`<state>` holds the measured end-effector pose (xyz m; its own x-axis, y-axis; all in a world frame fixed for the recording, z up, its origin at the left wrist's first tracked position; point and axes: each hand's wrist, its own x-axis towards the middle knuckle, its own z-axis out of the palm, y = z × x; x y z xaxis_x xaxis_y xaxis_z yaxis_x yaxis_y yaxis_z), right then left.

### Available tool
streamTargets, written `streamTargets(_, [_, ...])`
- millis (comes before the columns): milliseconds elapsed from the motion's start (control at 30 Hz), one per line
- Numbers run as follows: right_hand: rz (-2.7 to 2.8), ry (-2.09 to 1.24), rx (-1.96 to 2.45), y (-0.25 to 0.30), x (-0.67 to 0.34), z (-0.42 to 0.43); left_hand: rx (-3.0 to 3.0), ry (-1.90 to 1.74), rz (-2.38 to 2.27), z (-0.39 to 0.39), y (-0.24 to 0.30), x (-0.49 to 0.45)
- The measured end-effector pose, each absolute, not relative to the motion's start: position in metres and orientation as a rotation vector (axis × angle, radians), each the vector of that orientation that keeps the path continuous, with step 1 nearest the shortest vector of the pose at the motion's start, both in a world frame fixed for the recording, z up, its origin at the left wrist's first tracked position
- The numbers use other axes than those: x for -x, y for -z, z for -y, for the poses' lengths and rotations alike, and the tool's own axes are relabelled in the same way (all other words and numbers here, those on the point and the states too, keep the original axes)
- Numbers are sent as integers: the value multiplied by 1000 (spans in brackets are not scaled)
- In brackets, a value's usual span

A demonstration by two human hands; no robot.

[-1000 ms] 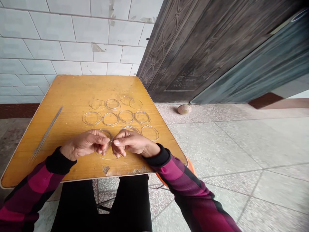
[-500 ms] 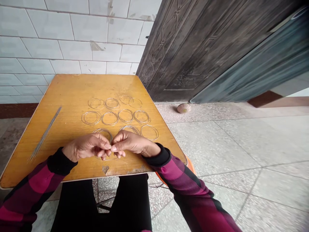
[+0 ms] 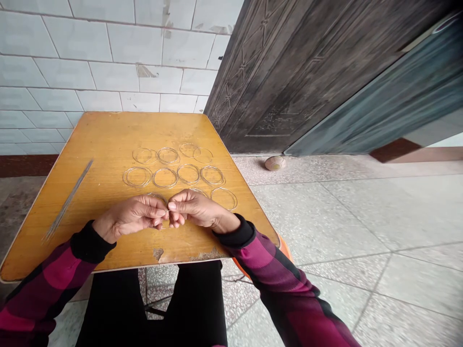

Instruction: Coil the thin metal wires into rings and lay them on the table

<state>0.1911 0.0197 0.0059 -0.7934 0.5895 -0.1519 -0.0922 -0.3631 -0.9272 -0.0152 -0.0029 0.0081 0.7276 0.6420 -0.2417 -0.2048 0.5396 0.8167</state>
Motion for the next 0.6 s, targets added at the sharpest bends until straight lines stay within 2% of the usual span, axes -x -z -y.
streamTargets(133, [1318, -2203, 618, -4, -189, -20, -849, -574, -530, 3, -10, 14])
streamTargets(233, [1331, -2065, 656, -4, -187, -19, -822, -588, -514, 2, -11, 13])
streamTargets(333, [1461, -1735, 702, -6, -187, -17, -741, -677, -512, 0, -8, 13])
streamTargets(467, [1774, -1124, 702, -6, -188, -14, -610, -862, -503, -3, -3, 12])
streamTargets(600, [2058, -747, 574, 0, -186, -18, -522, -974, -485, -4, -5, 10])
